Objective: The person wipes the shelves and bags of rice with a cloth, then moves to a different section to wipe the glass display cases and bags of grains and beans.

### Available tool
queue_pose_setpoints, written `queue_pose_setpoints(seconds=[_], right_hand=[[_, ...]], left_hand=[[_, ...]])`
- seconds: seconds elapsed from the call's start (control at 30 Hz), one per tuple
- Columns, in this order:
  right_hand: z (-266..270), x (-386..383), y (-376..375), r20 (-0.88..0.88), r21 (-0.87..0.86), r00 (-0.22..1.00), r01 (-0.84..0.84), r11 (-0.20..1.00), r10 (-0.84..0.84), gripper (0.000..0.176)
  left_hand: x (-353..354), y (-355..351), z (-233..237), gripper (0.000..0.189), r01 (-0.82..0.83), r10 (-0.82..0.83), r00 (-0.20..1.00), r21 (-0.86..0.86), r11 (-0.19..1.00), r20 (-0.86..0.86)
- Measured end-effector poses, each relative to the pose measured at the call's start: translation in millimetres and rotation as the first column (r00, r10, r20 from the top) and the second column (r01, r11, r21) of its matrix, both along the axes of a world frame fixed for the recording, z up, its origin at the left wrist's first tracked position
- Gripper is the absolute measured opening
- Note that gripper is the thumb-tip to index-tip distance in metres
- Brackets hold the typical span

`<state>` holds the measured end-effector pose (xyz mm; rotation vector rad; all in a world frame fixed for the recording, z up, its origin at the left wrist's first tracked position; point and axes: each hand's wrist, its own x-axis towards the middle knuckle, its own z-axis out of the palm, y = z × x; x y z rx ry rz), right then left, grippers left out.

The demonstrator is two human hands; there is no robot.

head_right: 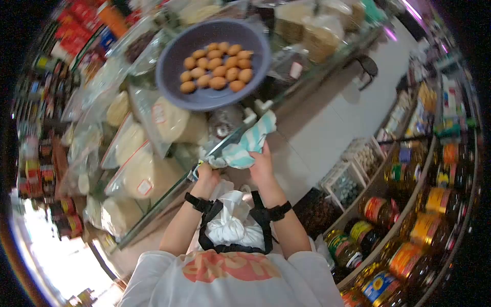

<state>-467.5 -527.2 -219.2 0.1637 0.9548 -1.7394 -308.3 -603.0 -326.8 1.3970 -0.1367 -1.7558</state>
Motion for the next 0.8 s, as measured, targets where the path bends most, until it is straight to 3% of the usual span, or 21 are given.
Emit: queue_pose_setpoints(seconds=[0.1, 0.17, 0.23, 0.3, 0.4, 0.5, 0.53, 0.63, 0.7, 0.77, 0.8], right_hand=[[15, -47, 37, -0.103, 0.018, 0.974, 0.204, 0.979, -0.201, 0.062], [19, -66, 60, -0.169, 0.053, 0.942, 0.304, 0.951, -0.291, 0.065], [19, -77, 83, -0.158, 0.076, 0.919, 0.377, 0.923, -0.362, 0.068], [12, -89, 100, -0.135, 0.143, 0.908, 0.413, 0.900, -0.395, 0.067], [-1, -111, 113, -0.124, 0.101, 0.876, 0.479, 0.872, -0.467, 0.066], [-8, -143, 111, -0.162, 0.152, 0.841, 0.539, 0.829, -0.517, 0.065], [-11, -153, 108, -0.161, 0.164, 0.830, 0.556, 0.815, -0.534, 0.065], [-7, -194, 97, -0.171, 0.179, 0.822, 0.568, 0.803, -0.543, 0.064], [6, -219, 88, -0.144, 0.242, 0.815, 0.578, 0.779, -0.561, 0.062], [9, -247, 88, -0.159, 0.226, 0.789, 0.614, 0.757, -0.593, 0.061], [12, -260, 89, -0.168, 0.205, 0.782, 0.623, 0.755, -0.600, 0.060]], left_hand=[[-59, -7, 47, 0.021, 0.256, -0.258, 0.959, -0.030, 0.966, -0.121], [-95, -13, 37, 0.020, 0.340, -0.350, 0.929, -0.098, 0.935, -0.123], [-126, -21, 16, 0.019, 0.323, -0.373, 0.911, -0.260, 0.910, -0.176], [-162, -25, 26, 0.020, 0.412, -0.471, 0.862, -0.284, 0.865, -0.184], [-208, -27, -13, 0.017, 0.242, -0.270, 0.952, -0.185, 0.952, -0.147], [-246, -27, -16, 0.015, 0.381, -0.394, 0.917, -0.152, 0.912, -0.063], [-265, -26, -11, 0.014, 0.330, -0.335, 0.942, -0.154, 0.931, -0.012], [-315, -37, 6, 0.014, 0.367, -0.378, 0.923, -0.127, 0.921, -0.069], [-344, -54, -8, 0.015, 0.424, -0.433, 0.896, -0.100, 0.900, -0.101], [-367, -60, -13, 0.013, 0.534, -0.560, 0.813, -0.181, 0.826, -0.160], [-383, -60, -16, 0.013, 0.462, -0.470, 0.872, -0.086, 0.883, -0.138]])
